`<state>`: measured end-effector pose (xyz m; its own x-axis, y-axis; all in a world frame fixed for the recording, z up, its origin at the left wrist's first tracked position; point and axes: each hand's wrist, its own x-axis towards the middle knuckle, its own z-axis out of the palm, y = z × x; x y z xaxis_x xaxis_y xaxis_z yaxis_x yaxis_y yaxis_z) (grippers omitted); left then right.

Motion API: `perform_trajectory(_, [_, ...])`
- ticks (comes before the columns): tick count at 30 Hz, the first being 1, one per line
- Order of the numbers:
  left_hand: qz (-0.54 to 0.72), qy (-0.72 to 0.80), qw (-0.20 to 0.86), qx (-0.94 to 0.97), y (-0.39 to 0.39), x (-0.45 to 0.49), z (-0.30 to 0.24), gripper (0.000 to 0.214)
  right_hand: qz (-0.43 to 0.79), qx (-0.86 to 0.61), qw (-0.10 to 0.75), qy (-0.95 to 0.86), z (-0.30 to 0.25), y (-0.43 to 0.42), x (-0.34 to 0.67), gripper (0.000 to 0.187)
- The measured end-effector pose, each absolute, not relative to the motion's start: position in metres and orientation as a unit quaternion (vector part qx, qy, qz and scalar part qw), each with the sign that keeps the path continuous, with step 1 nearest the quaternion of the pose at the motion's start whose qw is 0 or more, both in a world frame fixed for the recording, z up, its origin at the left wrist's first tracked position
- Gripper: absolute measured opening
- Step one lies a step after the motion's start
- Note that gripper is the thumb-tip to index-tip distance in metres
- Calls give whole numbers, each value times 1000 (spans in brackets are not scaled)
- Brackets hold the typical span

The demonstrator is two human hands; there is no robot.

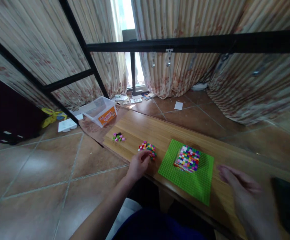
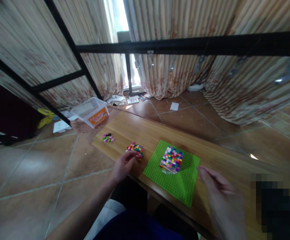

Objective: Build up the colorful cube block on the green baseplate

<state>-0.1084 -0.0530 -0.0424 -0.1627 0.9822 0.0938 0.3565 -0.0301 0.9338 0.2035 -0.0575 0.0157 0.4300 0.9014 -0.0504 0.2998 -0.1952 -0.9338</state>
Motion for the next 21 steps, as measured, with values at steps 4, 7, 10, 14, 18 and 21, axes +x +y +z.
perform_trajectory(4, [403,641,263,597,-70,-110,-45,24,304,-654,427,-545,22,-90,168,36])
perform_trajectory(7, [383,635,229,631,-66,-102,-46,26,288,-528,426,-676,13,-98,123,23])
perform_trajectory(10, [373,632,212,646,-60,-98,-50,27,247,-477,370,-758,-8,-88,80,24])
perform_trajectory(14, [373,622,209,656,-59,-103,-55,25,131,-488,342,-793,-38,-58,44,29])
perform_trajectory(18, [389,604,210,663,-61,-108,-58,20,93,-499,277,-816,-54,-41,28,26])
perform_trajectory(21, [399,595,211,665,-60,-109,-60,21,94,-509,252,-818,-57,-38,23,25])
